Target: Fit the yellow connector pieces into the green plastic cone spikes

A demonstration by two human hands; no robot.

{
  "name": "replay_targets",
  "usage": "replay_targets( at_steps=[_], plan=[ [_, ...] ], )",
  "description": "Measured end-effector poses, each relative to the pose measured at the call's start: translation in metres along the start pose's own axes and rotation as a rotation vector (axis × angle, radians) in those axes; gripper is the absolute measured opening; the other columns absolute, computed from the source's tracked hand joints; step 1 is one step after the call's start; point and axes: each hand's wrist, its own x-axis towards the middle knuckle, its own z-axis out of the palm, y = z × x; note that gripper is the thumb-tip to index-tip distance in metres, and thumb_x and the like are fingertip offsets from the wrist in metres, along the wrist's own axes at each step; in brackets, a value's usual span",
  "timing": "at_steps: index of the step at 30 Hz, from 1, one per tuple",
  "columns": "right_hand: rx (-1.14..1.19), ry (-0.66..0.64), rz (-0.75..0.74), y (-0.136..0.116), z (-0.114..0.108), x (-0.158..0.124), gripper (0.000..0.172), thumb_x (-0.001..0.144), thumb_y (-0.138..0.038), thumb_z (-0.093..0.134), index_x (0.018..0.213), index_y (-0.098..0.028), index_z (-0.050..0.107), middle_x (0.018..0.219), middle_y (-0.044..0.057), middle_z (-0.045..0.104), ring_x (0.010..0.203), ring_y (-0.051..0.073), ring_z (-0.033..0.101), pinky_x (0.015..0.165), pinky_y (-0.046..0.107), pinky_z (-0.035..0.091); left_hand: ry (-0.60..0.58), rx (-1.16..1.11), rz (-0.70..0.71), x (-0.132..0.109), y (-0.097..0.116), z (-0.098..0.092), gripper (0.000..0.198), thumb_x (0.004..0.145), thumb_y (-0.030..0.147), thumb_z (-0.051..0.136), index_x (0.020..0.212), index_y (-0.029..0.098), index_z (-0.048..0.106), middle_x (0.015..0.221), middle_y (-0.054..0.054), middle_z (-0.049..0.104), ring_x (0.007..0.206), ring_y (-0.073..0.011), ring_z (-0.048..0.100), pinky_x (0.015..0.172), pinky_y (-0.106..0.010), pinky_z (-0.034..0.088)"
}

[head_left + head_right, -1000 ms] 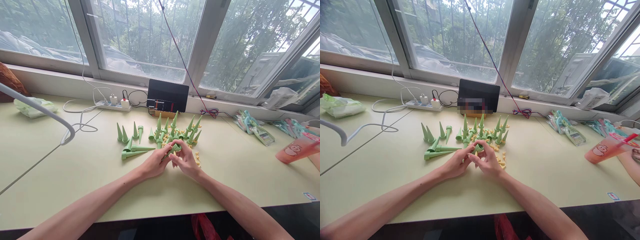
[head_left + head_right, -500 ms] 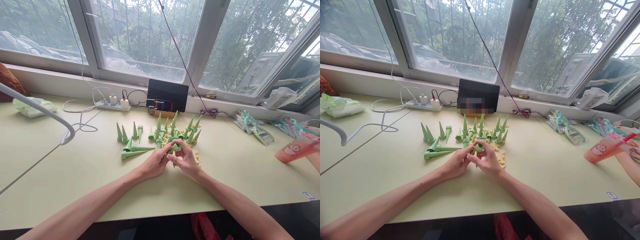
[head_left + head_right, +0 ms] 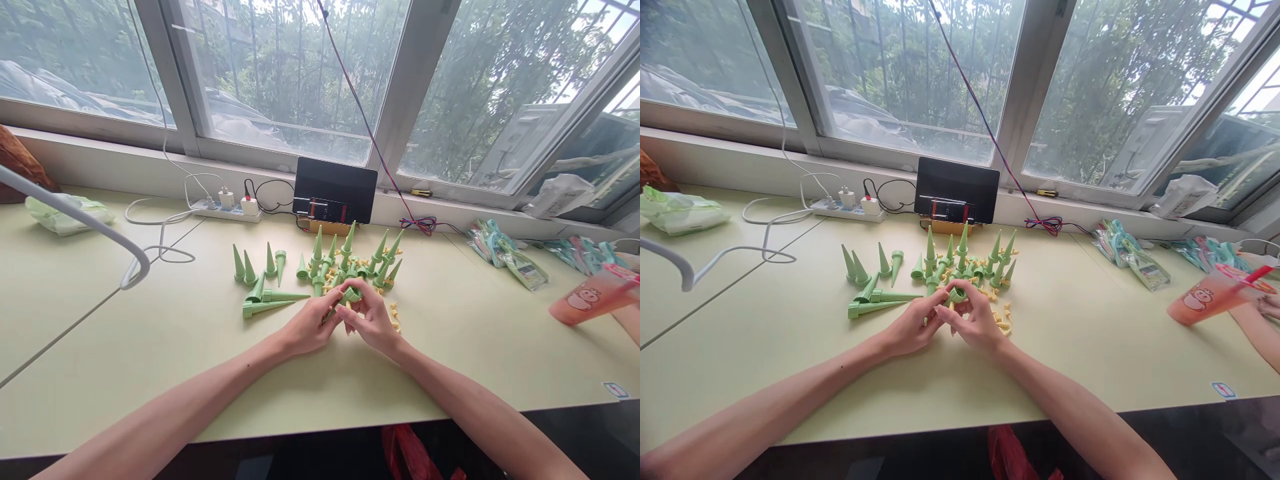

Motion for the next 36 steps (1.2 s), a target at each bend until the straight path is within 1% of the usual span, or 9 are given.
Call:
replay_targets(
  at_steps=[7,16,20,22,25,27,30,33,36],
  plan=[
    [-0.009,0.020,-0.009,0.002,0.000,0.000,0.036,0.085,-0.038,0.072,0.112,-0.023,0.054,0.075,-0.003,0.058,0.046,0.007,0.054,0.041,0.021,0.048,0.006,-0.017,0.012,0.000,0.000,0.000,0.011,0.098,0.019,0.043,0.097,0.017,0.053,0.081,-0.002,0.066,0.068,-0.0112,0.063,0.065,-0.022,0.048],
    [-0.056,0.008,-0.002,0.000,0.000,-0.001,0.039,0.087,-0.042,0.069,0.117,-0.024,0.052,0.073,-0.004,0.059,0.047,0.009,0.056,0.044,0.022,0.050,0.028,0.005,0.017,0.001,0.000,0.000,0.012,0.099,0.022,0.044,0.091,0.017,0.050,0.079,-0.002,0.065,0.065,-0.0109,0.064,0.062,-0.021,0.048],
    [-0.089,0.012,-0.007,-0.003,0.000,-0.001,0.045,0.090,-0.042,0.066,0.128,-0.026,0.051,0.082,-0.001,0.063,0.051,0.010,0.058,0.049,0.025,0.053,0.106,0.107,0.024,-0.001,-0.006,0.002,0.013,0.097,0.023,0.046,0.087,0.017,0.052,0.084,-0.005,0.068,0.063,-0.0114,0.063,0.061,-0.023,0.049],
    [-0.101,0.028,-0.005,-0.002,0.000,0.000,0.051,0.091,-0.043,0.064,0.136,-0.028,0.047,0.087,0.001,0.064,0.053,0.010,0.059,0.048,0.025,0.052,0.175,0.162,0.016,-0.002,-0.009,0.002,0.011,0.096,0.025,0.050,0.092,0.016,0.055,0.094,-0.009,0.071,0.060,-0.0107,0.061,0.058,-0.022,0.049],
    [-0.108,0.058,-0.005,0.002,-0.001,0.001,0.056,0.092,-0.043,0.063,0.142,-0.028,0.042,0.079,-0.002,0.062,0.051,0.011,0.059,0.048,0.025,0.052,0.283,0.239,-0.021,-0.002,-0.009,0.002,0.014,0.094,0.026,0.054,0.104,0.017,0.058,0.106,-0.011,0.071,0.053,-0.0073,0.055,0.053,-0.020,0.046],
    [-0.113,0.073,-0.008,0.003,-0.002,0.001,0.056,0.093,-0.041,0.063,0.142,-0.028,0.042,0.071,-0.004,0.059,0.050,0.011,0.059,0.047,0.025,0.051,0.319,0.284,-0.033,-0.002,-0.008,0.002,0.019,0.093,0.026,0.055,0.110,0.017,0.058,0.096,-0.006,0.073,0.049,-0.0065,0.051,0.052,-0.019,0.044],
    [-0.132,0.078,-0.011,0.004,-0.002,0.000,0.054,0.093,-0.040,0.063,0.142,-0.029,0.043,0.063,-0.006,0.053,0.050,0.012,0.060,0.047,0.026,0.051,0.337,0.337,-0.013,-0.002,-0.006,0.003,0.023,0.093,0.024,0.054,0.114,0.018,0.059,0.076,0.000,0.068,0.049,-0.0076,0.050,0.051,-0.018,0.042],
    [-0.141,0.080,-0.025,0.003,-0.002,0.000,0.052,0.093,-0.040,0.063,0.140,-0.030,0.044,0.063,-0.006,0.053,0.050,0.013,0.060,0.046,0.025,0.051,0.349,0.371,0.020,-0.003,-0.007,0.003,0.021,0.093,0.022,0.054,0.112,0.018,0.059,0.070,0.002,0.064,0.049,-0.0074,0.049,0.051,-0.018,0.041],
    [-0.138,0.084,-0.033,0.003,-0.002,-0.001,0.052,0.092,-0.041,0.064,0.139,-0.030,0.045,0.066,-0.004,0.056,0.050,0.013,0.060,0.046,0.026,0.050,0.357,0.388,0.044,-0.003,-0.009,0.004,0.013,0.092,0.023,0.054,0.103,0.018,0.059,0.067,0.003,0.060,0.049,-0.0071,0.047,0.051,-0.018,0.041]
  ],
)
